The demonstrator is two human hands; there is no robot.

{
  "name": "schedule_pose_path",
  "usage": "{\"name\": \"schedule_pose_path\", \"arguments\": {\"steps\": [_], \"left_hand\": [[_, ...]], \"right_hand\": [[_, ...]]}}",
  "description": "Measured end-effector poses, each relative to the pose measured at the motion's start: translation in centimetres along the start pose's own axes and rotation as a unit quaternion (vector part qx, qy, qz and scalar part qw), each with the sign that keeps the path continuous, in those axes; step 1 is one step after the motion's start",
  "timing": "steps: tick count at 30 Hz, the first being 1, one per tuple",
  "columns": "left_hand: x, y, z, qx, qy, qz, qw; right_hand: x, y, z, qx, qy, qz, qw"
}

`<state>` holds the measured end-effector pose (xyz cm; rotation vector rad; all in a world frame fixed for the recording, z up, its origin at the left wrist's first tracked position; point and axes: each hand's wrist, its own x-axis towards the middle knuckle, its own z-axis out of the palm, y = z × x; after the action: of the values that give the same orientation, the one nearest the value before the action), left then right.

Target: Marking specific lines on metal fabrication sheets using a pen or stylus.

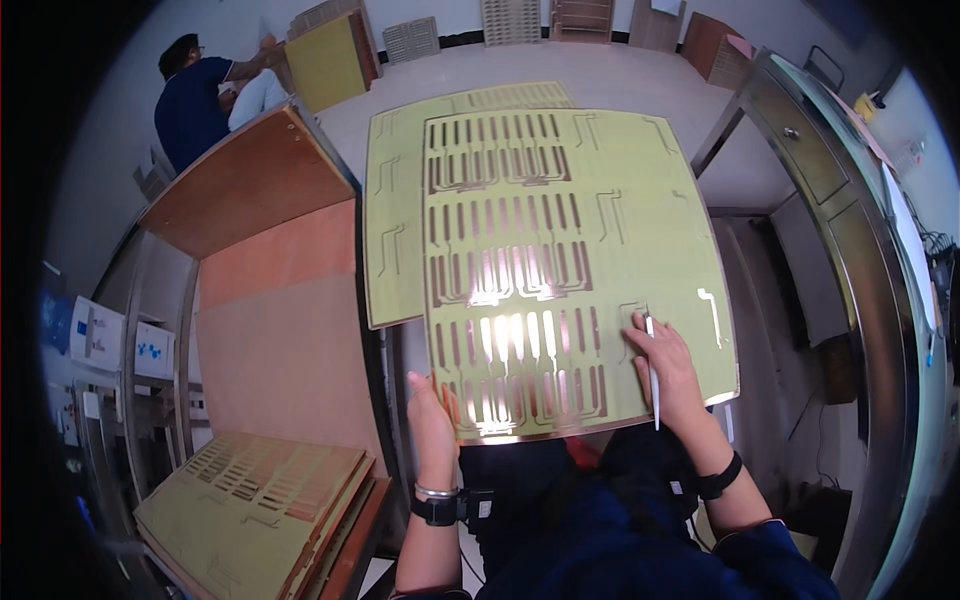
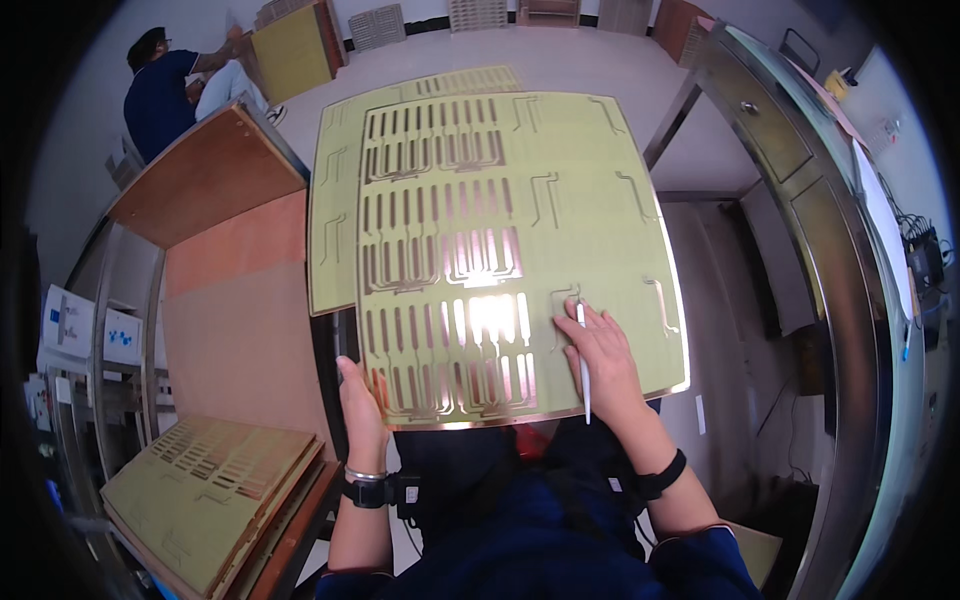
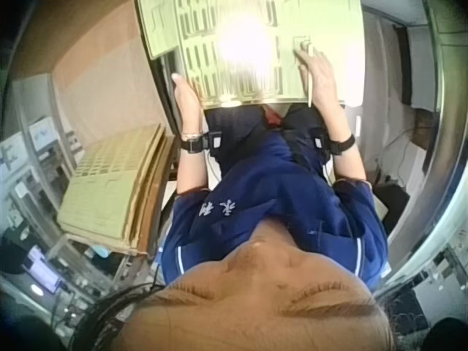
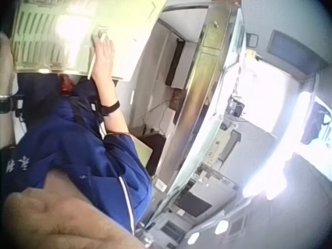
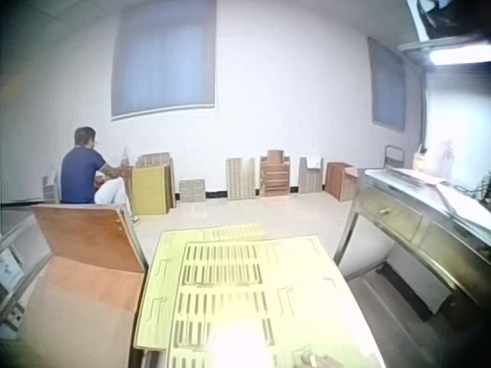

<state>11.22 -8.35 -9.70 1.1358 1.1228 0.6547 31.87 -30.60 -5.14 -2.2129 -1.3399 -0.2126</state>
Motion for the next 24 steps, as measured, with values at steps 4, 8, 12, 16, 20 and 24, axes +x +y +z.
{"name": "schedule_pose_path", "arguments": {"steps": [4, 8, 12, 16, 20, 24], "left_hand": [[0.0, -0.4, -0.3, -0.010, 0.010, 0.016, 1.000], [0.1, -0.2, 0.1, 0.016, 0.020, -0.026, 0.999], [1.0, -1.0, 0.1, -0.076, 0.050, -0.043, 0.995], [1.2, -1.0, -0.8, -0.081, 0.037, -0.005, 0.996], [2.2, -1.8, -2.2, -0.041, -0.047, -0.024, 0.998], [2.0, -1.6, -1.3, -0.016, -0.005, 0.006, 1.000]], "right_hand": [[-1.2, 3.6, -0.2, 0.070, 0.054, 0.067, 0.994], [-3.2, 7.3, -3.5, 0.021, 0.189, 0.252, 0.949], [-5.2, 9.8, -4.7, 0.496, 0.250, 0.390, 0.735], [-5.2, 9.5, -6.2, 0.664, 0.243, 0.368, 0.604], [-5.9, 9.1, -7.2, 0.718, 0.250, 0.336, 0.557], [-6.0, 8.4, -8.4, 0.733, 0.246, 0.309, 0.554]]}}
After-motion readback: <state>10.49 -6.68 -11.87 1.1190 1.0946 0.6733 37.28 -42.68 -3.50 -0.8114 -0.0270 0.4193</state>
